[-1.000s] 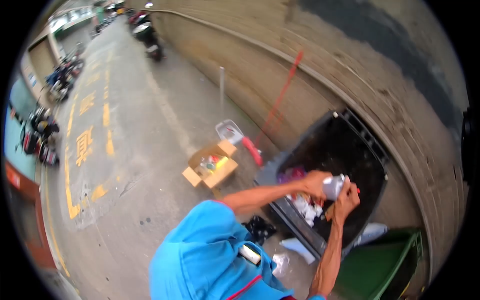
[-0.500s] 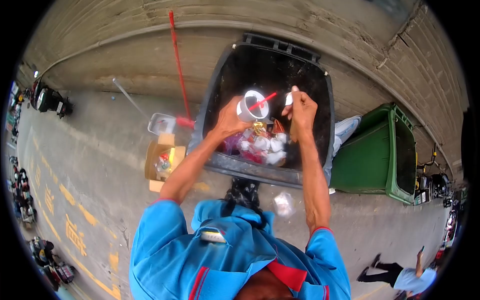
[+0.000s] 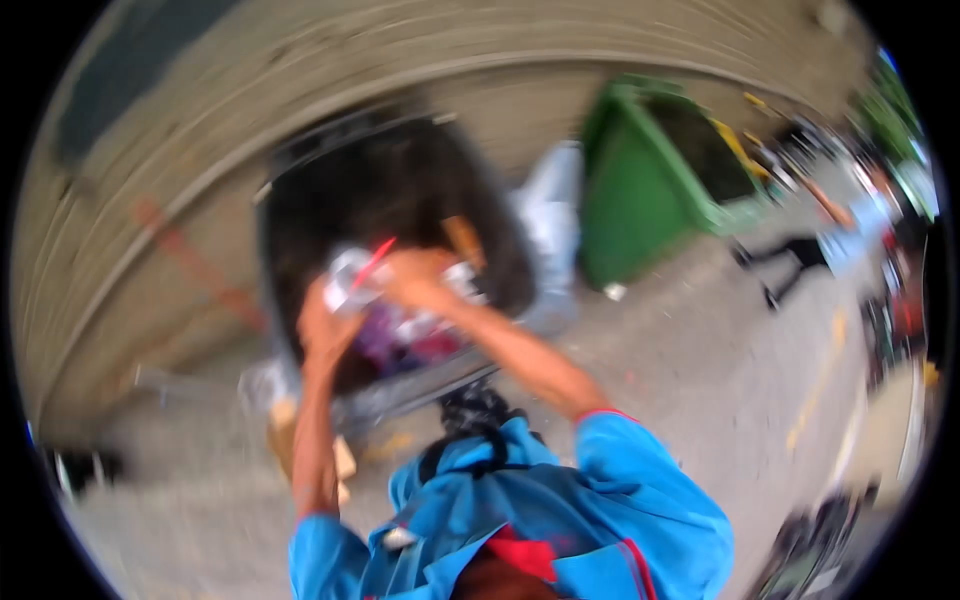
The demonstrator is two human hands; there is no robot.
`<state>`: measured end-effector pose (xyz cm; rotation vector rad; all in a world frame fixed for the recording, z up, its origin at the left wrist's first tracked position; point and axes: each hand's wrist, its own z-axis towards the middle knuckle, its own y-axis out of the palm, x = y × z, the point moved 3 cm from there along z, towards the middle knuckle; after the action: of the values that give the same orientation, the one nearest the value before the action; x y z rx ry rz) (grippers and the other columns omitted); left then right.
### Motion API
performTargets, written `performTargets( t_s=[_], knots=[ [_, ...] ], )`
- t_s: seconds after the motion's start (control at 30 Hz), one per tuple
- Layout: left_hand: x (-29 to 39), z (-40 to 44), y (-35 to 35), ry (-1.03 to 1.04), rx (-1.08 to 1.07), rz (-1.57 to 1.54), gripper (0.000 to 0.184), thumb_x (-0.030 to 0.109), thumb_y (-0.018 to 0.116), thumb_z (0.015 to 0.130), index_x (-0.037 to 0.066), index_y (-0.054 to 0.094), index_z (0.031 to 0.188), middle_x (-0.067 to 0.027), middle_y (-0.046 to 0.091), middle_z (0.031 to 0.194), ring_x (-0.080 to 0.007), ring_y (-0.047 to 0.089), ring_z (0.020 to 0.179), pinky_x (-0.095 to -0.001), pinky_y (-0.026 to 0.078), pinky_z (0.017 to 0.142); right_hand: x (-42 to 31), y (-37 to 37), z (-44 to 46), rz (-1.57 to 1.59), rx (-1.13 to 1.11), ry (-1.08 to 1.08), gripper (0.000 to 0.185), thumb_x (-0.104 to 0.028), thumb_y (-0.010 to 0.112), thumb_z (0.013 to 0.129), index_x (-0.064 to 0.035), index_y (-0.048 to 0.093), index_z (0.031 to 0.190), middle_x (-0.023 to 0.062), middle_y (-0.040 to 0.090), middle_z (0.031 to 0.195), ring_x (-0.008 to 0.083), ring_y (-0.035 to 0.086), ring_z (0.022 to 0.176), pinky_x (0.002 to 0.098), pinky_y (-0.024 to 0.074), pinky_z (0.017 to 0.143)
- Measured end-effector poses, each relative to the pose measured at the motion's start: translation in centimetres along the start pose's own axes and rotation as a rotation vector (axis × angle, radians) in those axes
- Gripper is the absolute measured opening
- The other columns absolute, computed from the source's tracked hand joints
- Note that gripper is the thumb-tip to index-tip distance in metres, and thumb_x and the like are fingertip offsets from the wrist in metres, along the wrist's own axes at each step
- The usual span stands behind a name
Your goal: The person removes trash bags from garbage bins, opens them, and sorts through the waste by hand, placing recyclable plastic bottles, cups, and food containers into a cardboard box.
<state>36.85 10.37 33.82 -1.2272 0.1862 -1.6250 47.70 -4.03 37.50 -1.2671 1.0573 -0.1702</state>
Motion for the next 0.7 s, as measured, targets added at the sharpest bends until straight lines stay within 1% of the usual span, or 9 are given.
performTargets(
  t_s=[0.03, 0.1, 0.13, 0.3, 0.37, 0.4, 0.47, 0.5, 0.7],
  knots=[
    [1.4, 0.3, 0.0, -0.011, -0.016, -0.082, 0.055, 0.025, 0.08, 0.064, 0.008, 0.06, 0.113, -0.0157, 0.066, 0.105, -0.032, 0.064, 0.099, -0.0402, 0.05, 0.085, 0.1, 0.0, 0.3, 0.024, 0.042, -0.022, 0.016, -0.016, 0.064, 0.076, -0.0068, 0.071, 0.087, 0.0192, 0.069, 0.091, 0.0362, 0.067, 0.089, 0.0459, 0.0533, 0.075],
    [0.9, 0.4, -0.4, -0.078, -0.153, -0.087, 0.054, 0.018, 0.075, 0.065, 0.006, 0.057, 0.114, -0.017, 0.067, 0.101, -0.032, 0.065, 0.096, -0.0381, 0.049, 0.084, 0.6, 0.0, -0.3, 0.12, 0.07, -0.197, 0.013, -0.015, 0.06, 0.077, -0.0064, 0.07, 0.081, 0.0208, 0.067, 0.082, 0.0406, 0.066, 0.08, 0.0494, 0.0519, 0.069],
    [-0.3, 0.9, 0.2, -0.065, -0.182, -0.058, 0.054, 0.016, 0.073, 0.064, 0.004, 0.056, 0.114, -0.0168, 0.067, 0.097, -0.0319, 0.066, 0.093, -0.0375, 0.049, 0.082, 2.2, 2.5, 1.7, 0.143, 0.255, -0.39, 0.019, -0.014, 0.052, 0.083, 0.0011, 0.063, 0.078, 0.0268, 0.061, 0.076, 0.0435, 0.062, 0.068, 0.049, 0.0481, 0.059],
    [0.3, 2.2, -0.3, -0.016, -0.334, -0.046, 0.054, 0.013, 0.072, 0.061, 0.001, 0.054, 0.111, -0.0165, 0.066, 0.093, -0.0294, 0.066, 0.086, -0.0366, 0.05, 0.08, 3.2, 2.1, 0.7, 0.211, 0.233, -0.406, 0.031, -0.016, 0.045, 0.092, 0.0034, 0.059, 0.072, 0.0265, 0.057, 0.064, 0.0419, 0.06, 0.059, 0.0475, 0.0462, 0.056],
    [-0.4, 2.6, 0.3, -0.07, -0.417, -0.285, 0.049, 0.013, 0.07, 0.061, 0.001, 0.056, 0.107, -0.0103, 0.065, 0.089, -0.0218, 0.063, 0.08, -0.0331, 0.049, 0.075, 3.4, 1.8, 0.1, 0.54, 0.053, -0.327, 0.039, -0.022, 0.04, 0.099, 0.0052, 0.06, 0.079, 0.0202, 0.058, 0.057, 0.0311, 0.063, 0.051, 0.0395, 0.048, 0.05],
    [-1.2, 2.7, 0.3, -0.066, -0.42, -0.286, 0.049, 0.013, 0.07, 0.061, 0.001, 0.056, 0.107, -0.0103, 0.065, 0.089, -0.0218, 0.063, 0.08, -0.0331, 0.049, 0.075, 2.8, 1.0, -0.8, 0.539, 0.057, -0.325, 0.039, -0.022, 0.04, 0.099, 0.0052, 0.06, 0.079, 0.0202, 0.058, 0.057, 0.0311, 0.063, 0.051, 0.0395, 0.048, 0.05],
    [-2.8, 2.7, 1.0, -0.286, -0.55, -0.438, 0.045, 0.012, 0.069, 0.061, 0.002, 0.058, 0.103, -0.0052, 0.063, 0.088, -0.0153, 0.058, 0.077, -0.0299, 0.048, 0.071, 2.0, -0.2, -2.4, 0.898, -0.005, -0.143, 0.041, -0.026, 0.038, 0.102, 0.0068, 0.061, 0.092, 0.0117, 0.059, 0.056, 0.0192, 0.064, 0.048, 0.0294, 0.0478, 0.043],
    [-2.0, 2.7, 1.1, -0.299, -0.548, -0.462, 0.041, 0.016, 0.065, 0.062, 0.001, 0.059, 0.099, -0.0038, 0.06, 0.087, -0.0122, 0.056, 0.072, -0.0254, 0.044, 0.063, 2.2, 0.6, -1.9, 1.025, 0.057, -0.215, 0.041, -0.027, 0.04, 0.1, 0.0081, 0.061, 0.097, 0.009, 0.061, 0.057, 0.0168, 0.064, 0.045, 0.0249, 0.0449, 0.033],
    [-2.8, 2.5, 3.8, -0.441, -0.457, -0.669, 0.045, 0.016, 0.062, 0.067, 0.0, 0.058, 0.109, -0.004, 0.06, 0.087, -0.0143, 0.056, 0.07, -0.0251, 0.043, 0.062, 2.7, 5.9, 2.0, 1.651, 0.31, 0.126, 0.041, -0.031, 0.043, 0.101, 0.0066, 0.056, 0.092, 0.0168, 0.064, 0.073, 0.0261, 0.069, 0.057, 0.0284, 0.0494, 0.035]
  ],
)
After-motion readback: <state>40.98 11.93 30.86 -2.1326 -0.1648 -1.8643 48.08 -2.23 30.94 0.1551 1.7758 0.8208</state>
